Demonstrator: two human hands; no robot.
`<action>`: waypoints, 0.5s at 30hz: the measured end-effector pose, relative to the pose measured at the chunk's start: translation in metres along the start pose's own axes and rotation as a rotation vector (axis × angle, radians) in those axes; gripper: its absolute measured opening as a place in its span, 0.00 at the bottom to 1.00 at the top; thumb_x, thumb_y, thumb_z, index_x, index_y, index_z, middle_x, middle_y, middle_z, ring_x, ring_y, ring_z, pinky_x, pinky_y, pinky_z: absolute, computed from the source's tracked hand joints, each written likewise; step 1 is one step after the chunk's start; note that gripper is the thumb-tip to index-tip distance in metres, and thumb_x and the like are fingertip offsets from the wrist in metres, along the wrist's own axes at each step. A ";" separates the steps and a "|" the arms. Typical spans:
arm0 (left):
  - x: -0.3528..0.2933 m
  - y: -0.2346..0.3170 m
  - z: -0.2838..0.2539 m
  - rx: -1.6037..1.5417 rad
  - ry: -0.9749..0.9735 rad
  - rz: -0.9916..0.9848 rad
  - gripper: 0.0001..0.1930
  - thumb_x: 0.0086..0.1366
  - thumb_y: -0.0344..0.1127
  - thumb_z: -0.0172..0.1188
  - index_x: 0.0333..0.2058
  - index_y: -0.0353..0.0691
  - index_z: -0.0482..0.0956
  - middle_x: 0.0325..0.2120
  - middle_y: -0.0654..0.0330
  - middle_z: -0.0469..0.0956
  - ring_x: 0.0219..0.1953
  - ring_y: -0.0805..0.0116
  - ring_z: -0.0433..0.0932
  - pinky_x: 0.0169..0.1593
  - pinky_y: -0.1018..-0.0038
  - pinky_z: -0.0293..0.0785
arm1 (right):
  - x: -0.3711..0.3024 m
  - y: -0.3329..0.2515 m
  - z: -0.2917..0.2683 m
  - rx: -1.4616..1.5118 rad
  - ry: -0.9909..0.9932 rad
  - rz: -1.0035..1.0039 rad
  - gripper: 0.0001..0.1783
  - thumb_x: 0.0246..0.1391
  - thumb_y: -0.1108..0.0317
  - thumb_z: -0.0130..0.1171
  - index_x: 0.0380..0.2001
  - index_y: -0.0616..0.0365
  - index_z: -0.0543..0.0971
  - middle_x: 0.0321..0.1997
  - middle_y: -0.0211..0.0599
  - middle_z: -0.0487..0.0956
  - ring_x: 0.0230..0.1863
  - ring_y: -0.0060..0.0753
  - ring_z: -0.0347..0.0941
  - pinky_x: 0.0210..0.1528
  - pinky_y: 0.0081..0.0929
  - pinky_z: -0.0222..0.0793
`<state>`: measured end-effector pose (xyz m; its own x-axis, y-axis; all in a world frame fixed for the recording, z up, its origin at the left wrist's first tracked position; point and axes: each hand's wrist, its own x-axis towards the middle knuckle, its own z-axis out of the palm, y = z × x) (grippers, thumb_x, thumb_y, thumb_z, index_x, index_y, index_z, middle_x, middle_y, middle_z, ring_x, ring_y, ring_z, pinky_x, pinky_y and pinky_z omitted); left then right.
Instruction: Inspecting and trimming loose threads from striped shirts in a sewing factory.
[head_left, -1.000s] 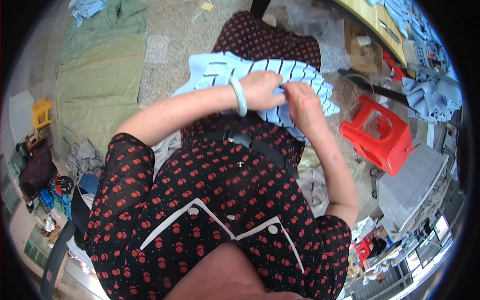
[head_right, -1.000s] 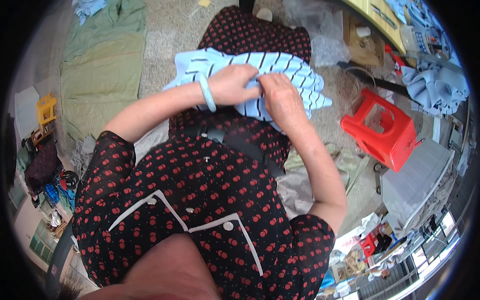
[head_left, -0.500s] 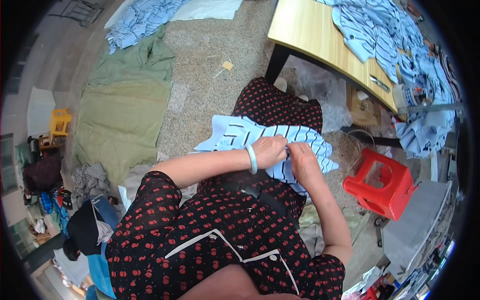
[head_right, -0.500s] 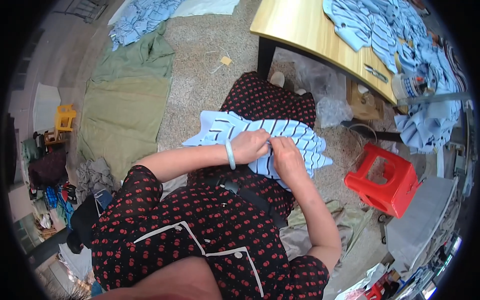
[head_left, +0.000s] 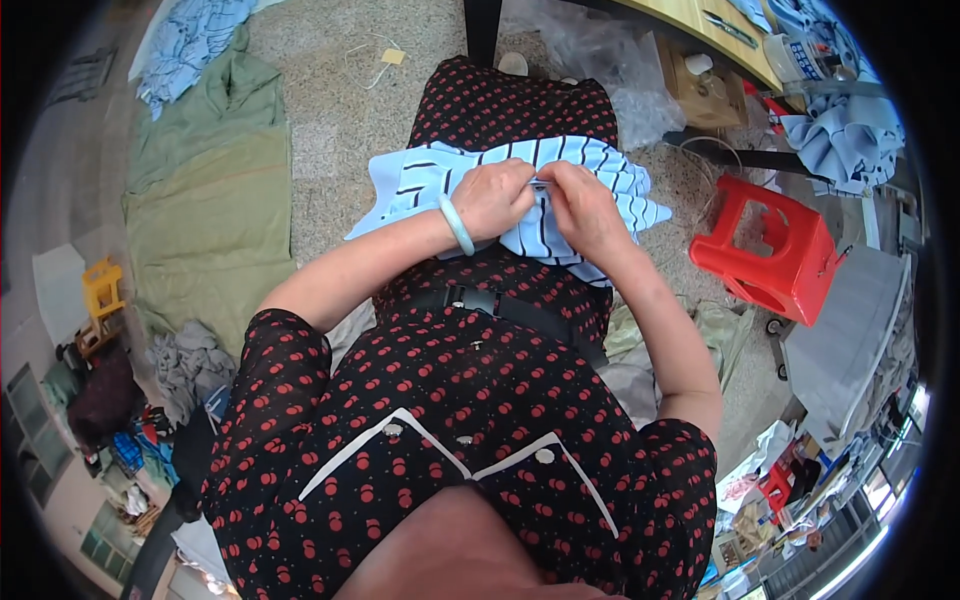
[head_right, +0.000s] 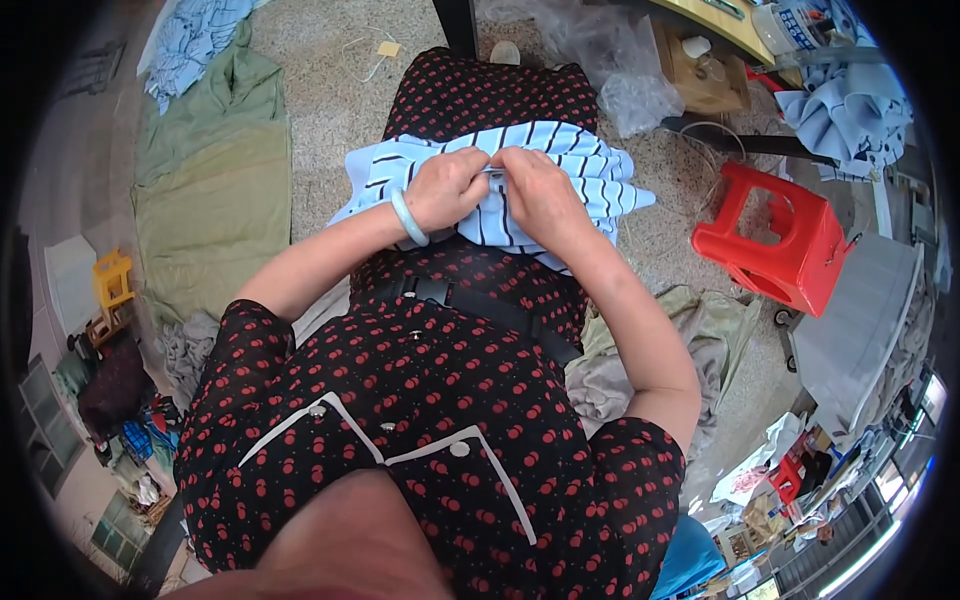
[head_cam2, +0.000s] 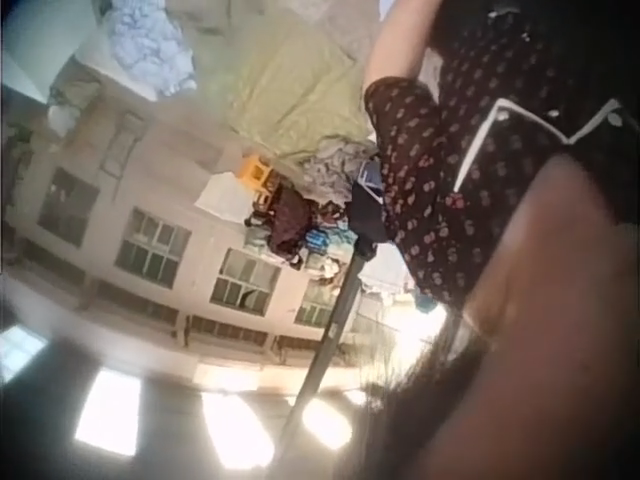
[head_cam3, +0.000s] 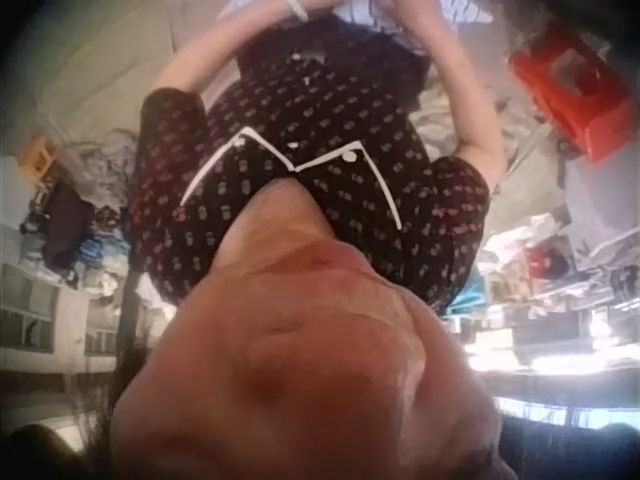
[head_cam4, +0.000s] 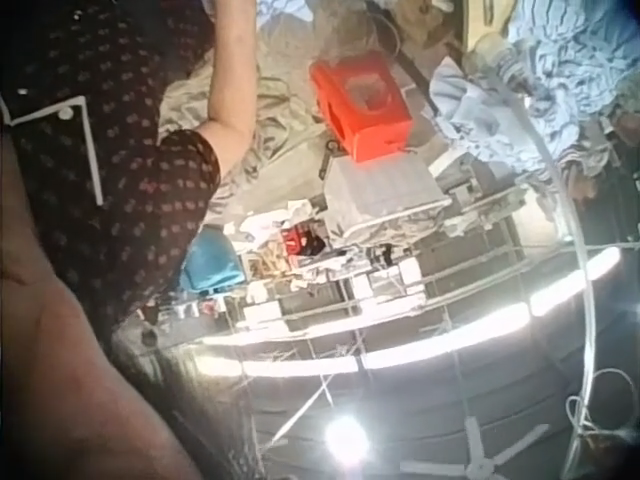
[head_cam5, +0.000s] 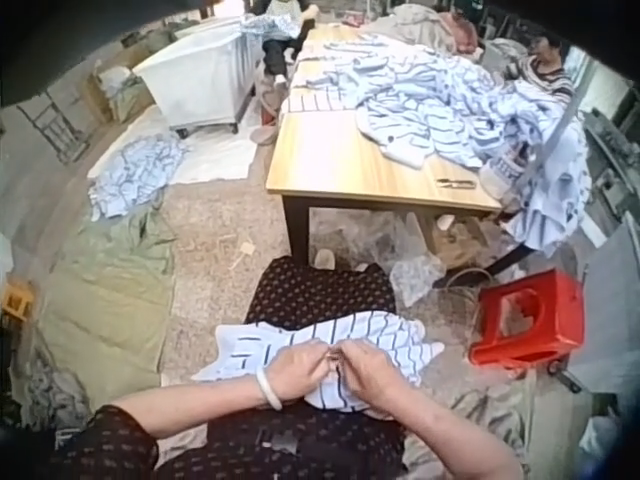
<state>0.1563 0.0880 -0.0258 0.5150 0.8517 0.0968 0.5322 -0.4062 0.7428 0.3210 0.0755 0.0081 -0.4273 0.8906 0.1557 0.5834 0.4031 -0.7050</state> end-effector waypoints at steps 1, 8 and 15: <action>-0.001 0.000 0.000 -0.002 -0.004 -0.005 0.06 0.50 0.29 0.47 0.25 0.32 0.70 0.22 0.50 0.70 0.25 0.51 0.71 0.29 0.62 0.67 | 0.000 -0.001 -0.001 0.042 0.015 0.020 0.10 0.44 0.81 0.47 0.33 0.62 0.69 0.30 0.44 0.73 0.33 0.44 0.71 0.35 0.31 0.67; 0.000 0.008 -0.003 -0.083 -0.024 0.050 0.05 0.51 0.29 0.47 0.23 0.33 0.67 0.22 0.50 0.69 0.24 0.50 0.70 0.28 0.62 0.65 | 0.006 0.003 -0.004 0.178 0.048 0.198 0.07 0.45 0.78 0.50 0.31 0.61 0.70 0.27 0.40 0.75 0.29 0.33 0.74 0.30 0.25 0.68; 0.004 0.007 0.003 -0.133 -0.060 -0.119 0.06 0.52 0.30 0.46 0.25 0.33 0.68 0.23 0.49 0.69 0.25 0.48 0.70 0.30 0.60 0.65 | -0.004 0.015 -0.015 0.406 -0.116 0.374 0.11 0.46 0.75 0.51 0.36 0.62 0.74 0.27 0.35 0.73 0.26 0.21 0.67 0.30 0.19 0.64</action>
<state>0.1641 0.0871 -0.0223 0.4950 0.8682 -0.0340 0.5000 -0.2526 0.8284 0.3423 0.0811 0.0074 -0.3294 0.9189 -0.2171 0.4067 -0.0694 -0.9109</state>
